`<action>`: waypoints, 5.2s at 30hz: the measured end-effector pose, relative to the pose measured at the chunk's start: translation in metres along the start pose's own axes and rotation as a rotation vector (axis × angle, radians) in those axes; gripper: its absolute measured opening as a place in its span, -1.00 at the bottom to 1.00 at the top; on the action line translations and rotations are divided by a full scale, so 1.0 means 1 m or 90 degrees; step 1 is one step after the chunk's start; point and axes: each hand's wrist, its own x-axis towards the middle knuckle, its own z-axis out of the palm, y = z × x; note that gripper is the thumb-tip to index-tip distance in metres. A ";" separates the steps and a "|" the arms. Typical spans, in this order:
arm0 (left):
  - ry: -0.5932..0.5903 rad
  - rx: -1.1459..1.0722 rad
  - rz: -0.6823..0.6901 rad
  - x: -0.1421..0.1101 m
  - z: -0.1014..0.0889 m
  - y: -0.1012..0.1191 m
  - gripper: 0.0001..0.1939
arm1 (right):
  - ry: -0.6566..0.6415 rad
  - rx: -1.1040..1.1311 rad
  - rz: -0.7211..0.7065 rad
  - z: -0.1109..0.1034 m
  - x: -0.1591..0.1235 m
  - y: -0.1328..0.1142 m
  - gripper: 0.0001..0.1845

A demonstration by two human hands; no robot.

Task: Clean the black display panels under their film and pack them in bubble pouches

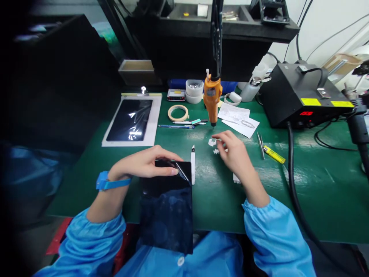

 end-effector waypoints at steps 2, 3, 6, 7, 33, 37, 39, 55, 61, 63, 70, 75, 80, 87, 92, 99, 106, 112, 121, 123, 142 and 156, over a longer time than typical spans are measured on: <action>0.013 0.006 -0.013 -0.004 -0.004 -0.001 -0.49 | -0.038 -0.020 -0.014 0.024 0.018 -0.009 -0.66; 0.014 0.010 -0.015 -0.007 -0.006 -0.002 -0.48 | -0.049 -0.033 -0.012 0.035 0.029 -0.012 -0.65; 0.015 0.021 -0.012 -0.014 -0.009 -0.005 -0.44 | -0.060 -0.064 0.014 0.065 0.062 -0.015 -0.61; 0.018 0.022 -0.012 -0.016 -0.010 -0.006 -0.42 | -0.060 -0.070 0.025 0.072 0.072 -0.014 -0.63; 0.011 -0.017 0.029 -0.015 -0.010 -0.022 -0.63 | 0.045 0.376 0.074 0.024 -0.023 -0.092 -0.63; 0.005 -0.016 0.028 -0.015 -0.010 -0.021 -0.66 | 0.062 0.342 0.062 0.020 -0.029 -0.101 -0.61; 0.001 -0.017 0.028 -0.014 -0.010 -0.021 -0.67 | 0.061 0.341 0.051 0.019 -0.030 -0.103 -0.64; -0.012 -0.031 0.000 -0.015 -0.009 -0.014 -0.69 | 0.096 0.255 0.070 0.016 -0.026 -0.110 -0.78; -0.009 -0.040 -0.005 -0.015 -0.009 -0.013 -0.70 | 0.079 0.259 0.007 0.020 -0.026 -0.108 -0.76; -0.014 -0.042 -0.005 -0.014 -0.009 -0.012 -0.70 | 0.076 0.269 0.015 0.023 -0.027 -0.111 -0.73; -0.012 -0.030 0.004 -0.014 -0.009 -0.012 -0.69 | 0.111 0.303 0.081 0.024 -0.030 -0.113 -0.70; -0.013 -0.027 0.002 -0.014 -0.009 -0.012 -0.72 | 0.094 0.261 -0.010 0.023 -0.025 -0.105 -0.71; -0.010 -0.018 0.007 -0.015 -0.006 -0.011 -0.69 | 0.072 0.233 -0.072 0.020 -0.020 -0.105 -0.65; -0.011 -0.023 0.017 -0.015 -0.006 -0.011 -0.63 | 0.073 0.212 -0.052 0.010 -0.019 -0.106 -0.72; -0.015 -0.016 0.008 -0.014 -0.004 -0.010 -0.64 | 0.060 0.174 -0.057 0.013 -0.020 -0.105 -0.67; -0.015 -0.009 -0.006 -0.016 -0.005 -0.010 -0.68 | 0.056 0.162 -0.072 0.012 -0.018 -0.105 -0.71; -0.014 -0.010 0.003 -0.014 -0.005 -0.011 -0.68 | 0.081 0.182 -0.042 0.013 -0.018 -0.109 -0.69; -0.008 -0.002 0.009 -0.014 -0.005 -0.011 -0.64 | 0.083 0.163 -0.049 0.013 -0.020 -0.104 -0.72; -0.012 0.002 -0.008 -0.013 -0.005 -0.011 -0.65 | 0.078 0.127 -0.057 0.010 -0.017 -0.106 -0.75; -0.011 0.005 -0.009 -0.014 -0.005 -0.011 -0.65 | 0.104 0.129 -0.069 0.009 -0.017 -0.104 -0.75; -0.027 0.010 -0.007 -0.013 -0.002 -0.010 -0.64 | 0.045 0.119 -0.085 0.006 -0.017 -0.104 -0.70; -0.029 0.027 -0.011 -0.012 -0.001 -0.011 -0.66 | 0.036 0.095 -0.062 0.004 -0.016 -0.100 -0.73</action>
